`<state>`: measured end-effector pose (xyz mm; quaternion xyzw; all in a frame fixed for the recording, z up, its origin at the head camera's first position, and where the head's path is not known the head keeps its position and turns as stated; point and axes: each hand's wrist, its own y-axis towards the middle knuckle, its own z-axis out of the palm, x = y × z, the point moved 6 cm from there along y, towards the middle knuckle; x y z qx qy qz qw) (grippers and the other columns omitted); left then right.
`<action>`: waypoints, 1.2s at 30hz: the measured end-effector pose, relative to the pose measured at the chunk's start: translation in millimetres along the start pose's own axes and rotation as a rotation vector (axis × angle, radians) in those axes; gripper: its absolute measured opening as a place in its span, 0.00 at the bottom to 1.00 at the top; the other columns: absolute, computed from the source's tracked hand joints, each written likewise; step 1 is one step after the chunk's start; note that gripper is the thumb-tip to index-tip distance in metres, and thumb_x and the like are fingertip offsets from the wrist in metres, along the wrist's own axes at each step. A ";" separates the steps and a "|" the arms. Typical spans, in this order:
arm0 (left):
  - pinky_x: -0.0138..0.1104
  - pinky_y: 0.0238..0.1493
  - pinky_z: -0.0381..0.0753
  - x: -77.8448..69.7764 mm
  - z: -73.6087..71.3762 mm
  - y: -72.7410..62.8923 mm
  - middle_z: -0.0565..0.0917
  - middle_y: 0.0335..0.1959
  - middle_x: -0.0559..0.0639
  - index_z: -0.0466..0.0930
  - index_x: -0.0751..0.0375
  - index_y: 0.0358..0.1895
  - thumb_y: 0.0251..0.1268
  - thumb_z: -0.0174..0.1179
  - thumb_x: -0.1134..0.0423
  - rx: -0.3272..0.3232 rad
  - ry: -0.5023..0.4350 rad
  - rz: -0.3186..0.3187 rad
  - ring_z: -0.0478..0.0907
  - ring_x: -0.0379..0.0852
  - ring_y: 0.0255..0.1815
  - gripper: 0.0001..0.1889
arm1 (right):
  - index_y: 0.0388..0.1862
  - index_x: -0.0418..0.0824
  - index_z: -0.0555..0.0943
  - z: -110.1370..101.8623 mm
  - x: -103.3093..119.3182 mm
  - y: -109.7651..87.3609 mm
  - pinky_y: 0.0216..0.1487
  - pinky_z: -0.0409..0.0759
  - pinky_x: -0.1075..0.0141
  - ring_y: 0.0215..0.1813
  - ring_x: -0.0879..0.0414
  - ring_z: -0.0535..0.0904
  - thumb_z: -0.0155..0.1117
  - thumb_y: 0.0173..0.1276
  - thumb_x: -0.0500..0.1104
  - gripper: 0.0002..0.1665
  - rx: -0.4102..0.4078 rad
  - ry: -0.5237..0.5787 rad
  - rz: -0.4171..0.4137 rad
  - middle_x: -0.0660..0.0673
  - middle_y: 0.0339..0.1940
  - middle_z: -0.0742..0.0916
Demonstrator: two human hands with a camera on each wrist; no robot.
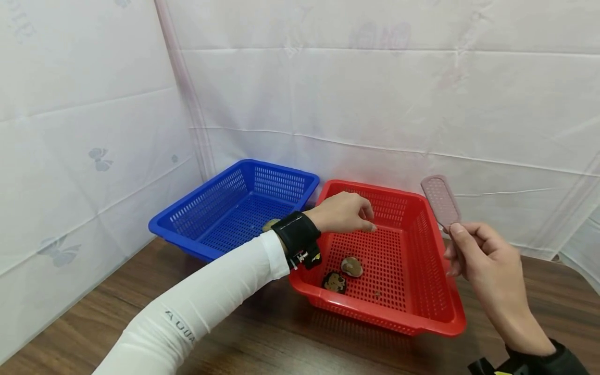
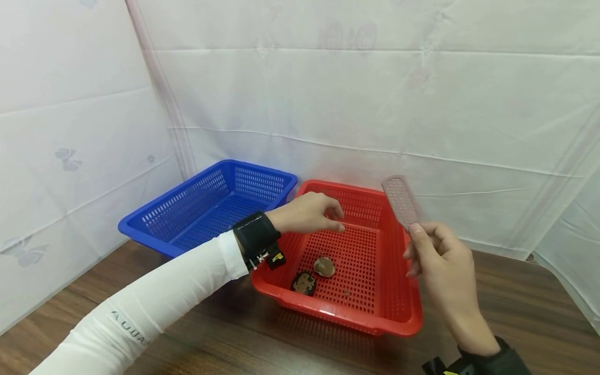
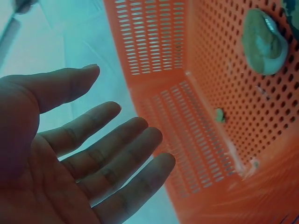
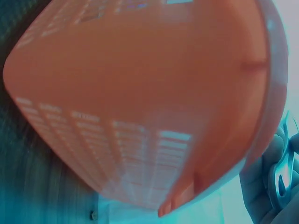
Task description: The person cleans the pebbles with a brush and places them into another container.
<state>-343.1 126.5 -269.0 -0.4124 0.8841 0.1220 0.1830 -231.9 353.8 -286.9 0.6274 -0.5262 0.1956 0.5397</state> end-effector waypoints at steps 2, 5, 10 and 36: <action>0.32 0.48 0.83 3.5 5.1 2.8 0.88 0.48 0.48 0.88 0.59 0.56 0.75 0.68 0.53 0.006 0.017 -0.019 0.83 0.42 0.47 0.16 | 0.49 0.31 0.80 2.1 4.1 -1.5 0.24 0.80 0.69 0.21 0.53 0.79 0.60 0.84 0.45 0.15 0.004 -0.004 -0.015 0.45 0.27 0.84; 0.31 0.46 0.83 8.1 13.0 6.0 0.89 0.46 0.47 0.89 0.57 0.53 0.75 0.69 0.53 0.016 0.041 -0.047 0.83 0.41 0.45 0.14 | 0.48 0.31 0.80 5.2 7.6 -2.9 0.23 0.79 0.68 0.21 0.53 0.79 0.59 0.85 0.45 0.15 0.015 -0.010 -0.034 0.45 0.27 0.84; 0.31 0.41 0.83 12.2 27.9 10.0 0.89 0.43 0.45 0.90 0.56 0.50 0.74 0.70 0.54 0.050 0.068 -0.077 0.82 0.40 0.41 0.12 | 0.48 0.32 0.80 9.3 7.5 -3.3 0.20 0.79 0.66 0.20 0.53 0.79 0.59 0.85 0.44 0.14 0.028 -0.001 -0.055 0.44 0.26 0.84; 0.30 0.22 0.65 16.0 67.3 16.4 0.78 0.14 0.42 0.82 0.52 0.18 0.61 0.76 0.58 0.294 0.223 -0.151 0.70 0.39 0.20 0.17 | 0.47 0.35 0.80 23.7 -4.6 -5.1 0.24 0.82 0.65 0.21 0.50 0.79 0.58 0.86 0.50 0.17 0.100 -0.012 0.004 0.43 0.27 0.85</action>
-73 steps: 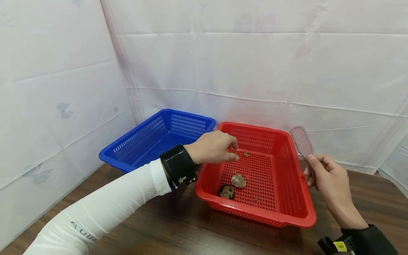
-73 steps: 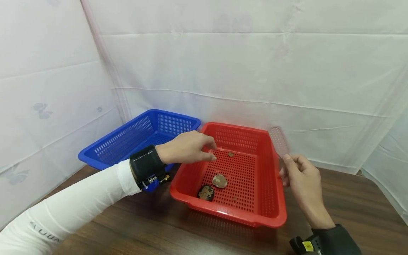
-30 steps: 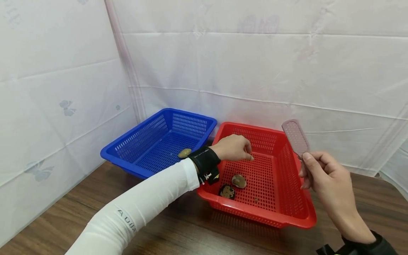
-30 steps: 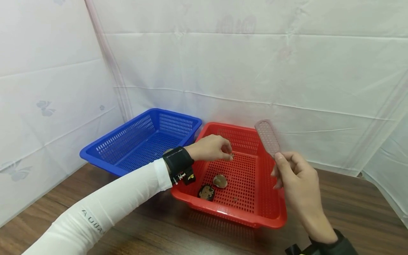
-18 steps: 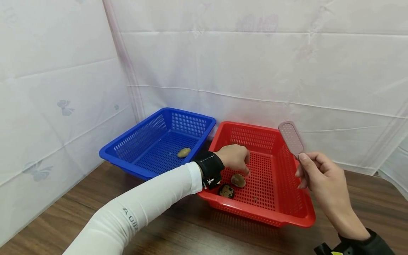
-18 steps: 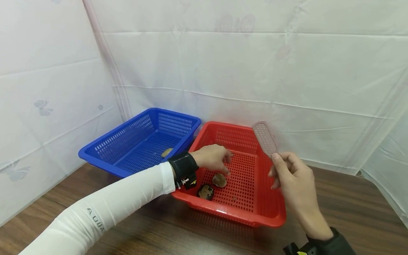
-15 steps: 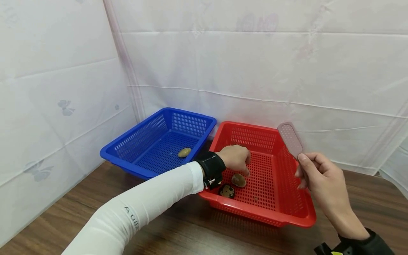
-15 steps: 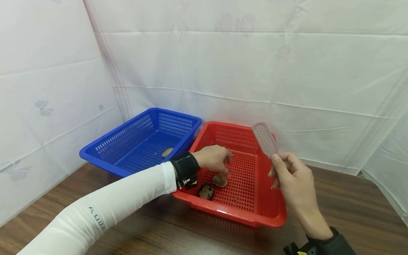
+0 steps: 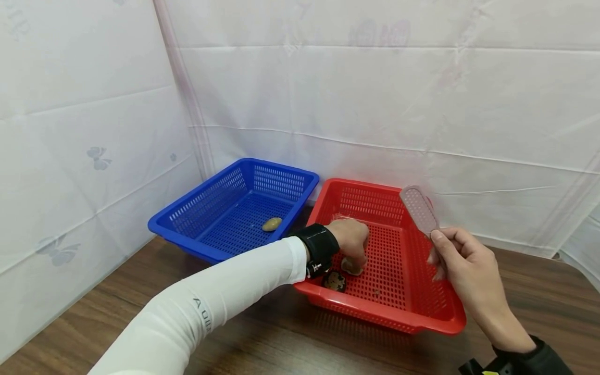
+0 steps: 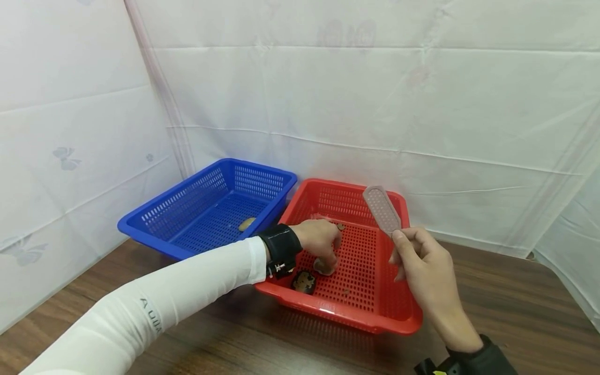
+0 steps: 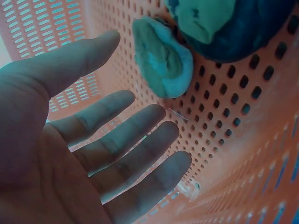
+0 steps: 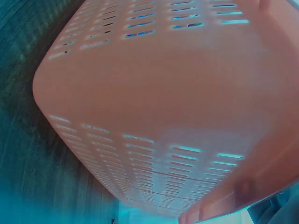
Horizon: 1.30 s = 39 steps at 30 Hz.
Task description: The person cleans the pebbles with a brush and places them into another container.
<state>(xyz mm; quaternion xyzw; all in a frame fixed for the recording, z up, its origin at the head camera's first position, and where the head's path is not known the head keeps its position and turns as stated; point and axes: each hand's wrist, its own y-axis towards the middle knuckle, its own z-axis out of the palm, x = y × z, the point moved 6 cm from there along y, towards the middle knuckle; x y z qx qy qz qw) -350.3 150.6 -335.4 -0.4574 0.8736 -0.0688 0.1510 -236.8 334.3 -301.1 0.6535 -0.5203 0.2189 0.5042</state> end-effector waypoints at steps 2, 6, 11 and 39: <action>0.30 0.22 0.65 -0.7 0.7 0.7 0.77 0.13 0.42 0.81 0.52 0.16 0.62 0.76 0.58 0.002 0.023 -0.002 0.69 0.39 0.19 0.18 | 0.47 0.35 0.80 0.3 -0.6 0.1 0.24 0.82 0.65 0.21 0.50 0.79 0.58 0.86 0.50 0.17 0.001 -0.005 0.001 0.43 0.27 0.85; 0.30 0.22 0.64 -1.9 2.3 2.5 0.74 0.13 0.41 0.78 0.51 0.15 0.61 0.76 0.58 0.004 0.077 -0.005 0.66 0.39 0.19 0.20 | 0.47 0.35 0.81 0.7 -1.7 0.4 0.24 0.82 0.65 0.21 0.50 0.79 0.58 0.86 0.50 0.17 0.002 -0.008 0.001 0.43 0.27 0.85; 0.30 0.22 0.61 -1.3 5.5 5.1 0.70 0.12 0.41 0.75 0.51 0.14 0.60 0.76 0.58 0.018 0.103 -0.008 0.63 0.39 0.17 0.21 | 0.48 0.35 0.80 1.4 -1.1 0.0 0.24 0.82 0.65 0.21 0.50 0.79 0.57 0.86 0.50 0.17 0.006 -0.007 -0.002 0.43 0.28 0.85; 0.29 0.23 0.63 -7.1 13.8 4.7 0.79 0.13 0.41 0.81 0.51 0.16 0.63 0.76 0.58 0.078 0.154 0.033 0.67 0.37 0.17 0.18 | 0.49 0.36 0.80 5.4 -2.2 -2.3 0.25 0.83 0.64 0.22 0.49 0.80 0.57 0.86 0.51 0.18 0.035 -0.033 0.016 0.43 0.28 0.84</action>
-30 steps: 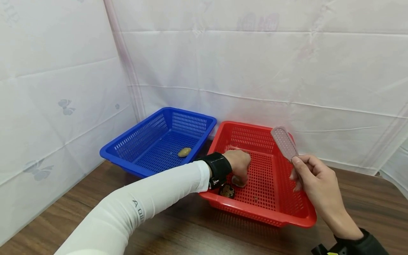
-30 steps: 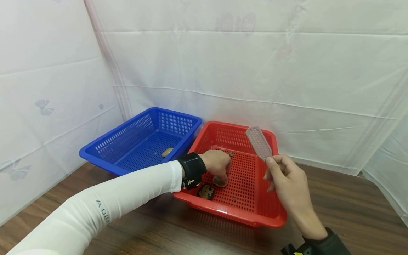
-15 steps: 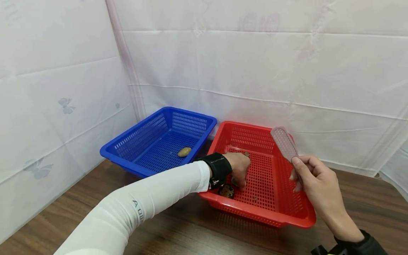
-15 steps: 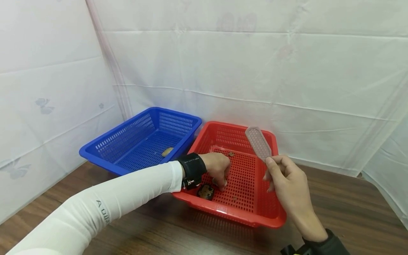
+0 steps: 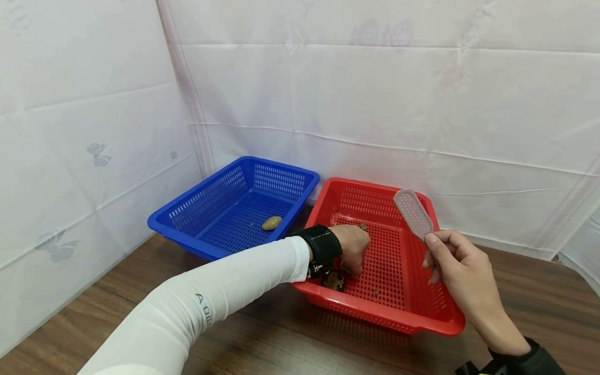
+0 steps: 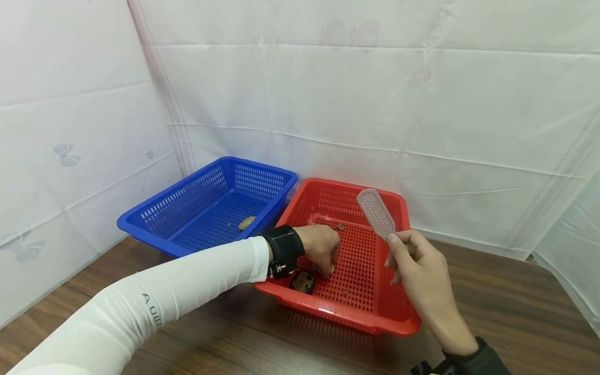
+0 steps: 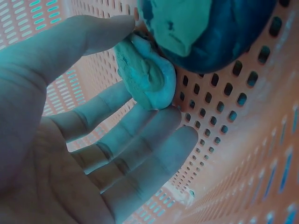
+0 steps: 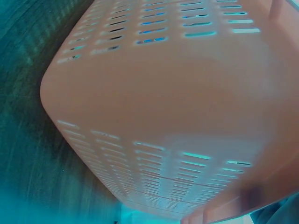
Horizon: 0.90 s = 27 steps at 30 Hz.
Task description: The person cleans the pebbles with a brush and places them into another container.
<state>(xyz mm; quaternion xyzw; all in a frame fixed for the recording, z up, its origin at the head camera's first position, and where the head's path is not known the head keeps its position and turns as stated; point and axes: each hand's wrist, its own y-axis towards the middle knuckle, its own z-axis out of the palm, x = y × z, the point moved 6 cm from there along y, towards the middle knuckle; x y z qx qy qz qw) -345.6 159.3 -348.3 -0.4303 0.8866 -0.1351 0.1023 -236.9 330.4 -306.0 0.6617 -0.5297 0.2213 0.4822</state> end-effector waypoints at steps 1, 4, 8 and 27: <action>0.29 0.23 0.64 -0.2 0.0 0.1 0.79 0.13 0.41 0.80 0.51 0.16 0.63 0.76 0.58 0.001 0.001 0.002 0.67 0.37 0.17 0.18 | 0.49 0.36 0.80 0.2 -0.3 -0.1 0.25 0.83 0.64 0.22 0.49 0.80 0.57 0.86 0.51 0.18 0.001 -0.001 0.001 0.43 0.28 0.84; 0.29 0.23 0.64 -0.7 -0.1 0.5 0.78 0.13 0.41 0.79 0.51 0.16 0.63 0.76 0.59 0.001 0.002 0.008 0.67 0.37 0.17 0.19 | 0.48 0.37 0.80 0.6 -1.0 -0.1 0.25 0.83 0.64 0.21 0.50 0.79 0.58 0.86 0.51 0.17 -0.003 -0.005 -0.001 0.43 0.27 0.84; 0.29 0.22 0.63 -0.8 -0.2 -0.2 0.74 0.12 0.41 0.77 0.50 0.15 0.63 0.75 0.59 0.002 0.003 0.010 0.65 0.37 0.16 0.20 | 0.48 0.37 0.80 1.2 -1.1 0.3 0.25 0.83 0.64 0.22 0.50 0.79 0.58 0.85 0.51 0.17 -0.006 -0.013 -0.003 0.43 0.27 0.84; 0.31 0.22 0.59 -0.6 0.5 1.3 0.65 0.10 0.41 0.69 0.49 0.13 0.63 0.76 0.56 -0.011 -0.003 0.024 0.60 0.38 0.15 0.26 | 0.49 0.37 0.80 2.1 -2.2 0.4 0.25 0.83 0.64 0.22 0.49 0.80 0.58 0.85 0.52 0.18 0.003 -0.018 0.019 0.42 0.28 0.84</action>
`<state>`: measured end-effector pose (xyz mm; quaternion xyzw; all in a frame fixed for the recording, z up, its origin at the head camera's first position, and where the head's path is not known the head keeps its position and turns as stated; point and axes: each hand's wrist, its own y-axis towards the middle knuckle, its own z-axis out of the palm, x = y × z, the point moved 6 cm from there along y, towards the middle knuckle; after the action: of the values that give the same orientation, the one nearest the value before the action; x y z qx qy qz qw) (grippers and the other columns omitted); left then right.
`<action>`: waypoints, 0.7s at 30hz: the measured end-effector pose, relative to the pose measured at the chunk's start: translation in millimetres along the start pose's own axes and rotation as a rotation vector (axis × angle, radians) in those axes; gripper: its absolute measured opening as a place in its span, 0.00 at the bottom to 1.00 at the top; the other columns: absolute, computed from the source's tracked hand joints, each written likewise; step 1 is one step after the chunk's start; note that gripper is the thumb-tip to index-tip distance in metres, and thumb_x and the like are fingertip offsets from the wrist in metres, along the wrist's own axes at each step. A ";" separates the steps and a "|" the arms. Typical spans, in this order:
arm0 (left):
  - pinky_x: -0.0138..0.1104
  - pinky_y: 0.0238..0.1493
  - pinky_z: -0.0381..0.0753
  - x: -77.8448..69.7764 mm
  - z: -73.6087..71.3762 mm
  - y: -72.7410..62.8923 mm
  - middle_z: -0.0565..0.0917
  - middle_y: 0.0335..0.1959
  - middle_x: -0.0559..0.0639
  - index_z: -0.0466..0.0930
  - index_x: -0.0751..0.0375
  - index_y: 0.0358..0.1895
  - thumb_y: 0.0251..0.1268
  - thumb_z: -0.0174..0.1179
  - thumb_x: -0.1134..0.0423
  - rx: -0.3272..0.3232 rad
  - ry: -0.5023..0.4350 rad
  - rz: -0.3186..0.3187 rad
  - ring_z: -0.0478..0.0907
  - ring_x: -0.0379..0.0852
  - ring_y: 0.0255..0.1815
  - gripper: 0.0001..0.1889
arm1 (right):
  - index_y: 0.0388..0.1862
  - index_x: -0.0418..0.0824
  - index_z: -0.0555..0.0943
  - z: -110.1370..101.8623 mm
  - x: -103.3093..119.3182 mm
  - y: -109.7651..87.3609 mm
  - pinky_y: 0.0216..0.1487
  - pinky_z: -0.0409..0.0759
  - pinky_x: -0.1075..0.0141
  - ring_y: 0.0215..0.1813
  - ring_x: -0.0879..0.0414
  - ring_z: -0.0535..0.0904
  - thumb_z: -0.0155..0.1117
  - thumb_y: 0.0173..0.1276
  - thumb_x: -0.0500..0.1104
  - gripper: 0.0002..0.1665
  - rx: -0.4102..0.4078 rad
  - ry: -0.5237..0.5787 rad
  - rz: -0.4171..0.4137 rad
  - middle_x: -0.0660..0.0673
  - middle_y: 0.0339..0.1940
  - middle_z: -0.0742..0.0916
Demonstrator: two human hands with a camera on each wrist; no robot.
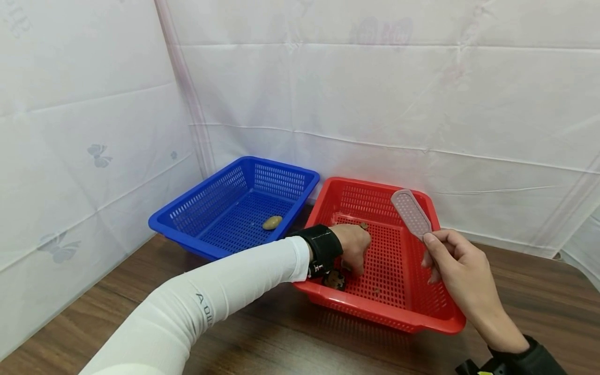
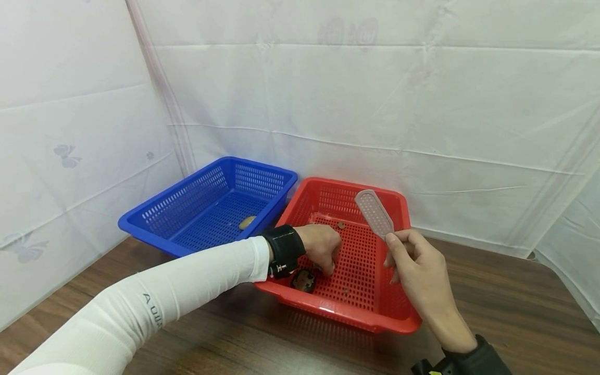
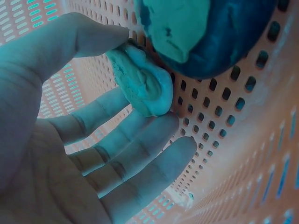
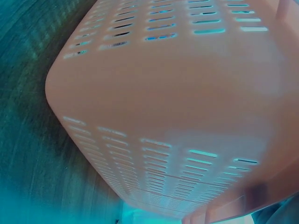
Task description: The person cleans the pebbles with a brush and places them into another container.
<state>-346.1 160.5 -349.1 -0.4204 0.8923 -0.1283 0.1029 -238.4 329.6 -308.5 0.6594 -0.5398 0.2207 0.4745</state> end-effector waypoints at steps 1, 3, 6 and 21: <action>0.31 0.22 0.59 -0.1 -0.1 0.0 0.65 0.10 0.41 0.69 0.50 0.13 0.63 0.75 0.57 0.002 0.001 0.000 0.59 0.38 0.15 0.26 | 0.49 0.37 0.80 -0.1 -0.2 0.2 0.25 0.83 0.64 0.22 0.49 0.79 0.58 0.85 0.52 0.18 0.000 0.000 0.001 0.42 0.28 0.84; 0.30 0.22 0.60 -0.1 -0.2 0.0 0.65 0.10 0.41 0.69 0.50 0.13 0.63 0.75 0.57 0.006 -0.002 -0.001 0.60 0.38 0.15 0.26 | 0.49 0.37 0.80 -0.1 -0.4 0.5 0.25 0.83 0.64 0.22 0.49 0.79 0.58 0.85 0.52 0.18 0.000 0.001 0.003 0.42 0.28 0.84; 0.30 0.23 0.60 0.4 0.0 0.3 0.66 0.10 0.41 0.70 0.50 0.13 0.64 0.75 0.57 0.012 -0.015 0.000 0.61 0.38 0.15 0.25 | 0.49 0.37 0.80 0.4 -0.3 0.7 0.25 0.83 0.64 0.22 0.49 0.79 0.58 0.85 0.52 0.18 0.001 0.000 0.002 0.42 0.28 0.84; 0.29 0.21 0.65 1.1 -9.6 -5.6 0.77 0.11 0.43 0.78 0.53 0.13 0.61 0.76 0.60 -0.013 -0.098 0.026 0.71 0.38 0.15 0.20 | 0.50 0.35 0.79 1.0 0.6 0.4 0.25 0.83 0.63 0.22 0.49 0.79 0.57 0.86 0.52 0.19 -0.004 -0.014 -0.013 0.41 0.27 0.84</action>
<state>-345.6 157.6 -338.4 -0.4151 0.8924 -0.1004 0.1454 -238.8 328.5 -308.3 0.6634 -0.5393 0.2121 0.4733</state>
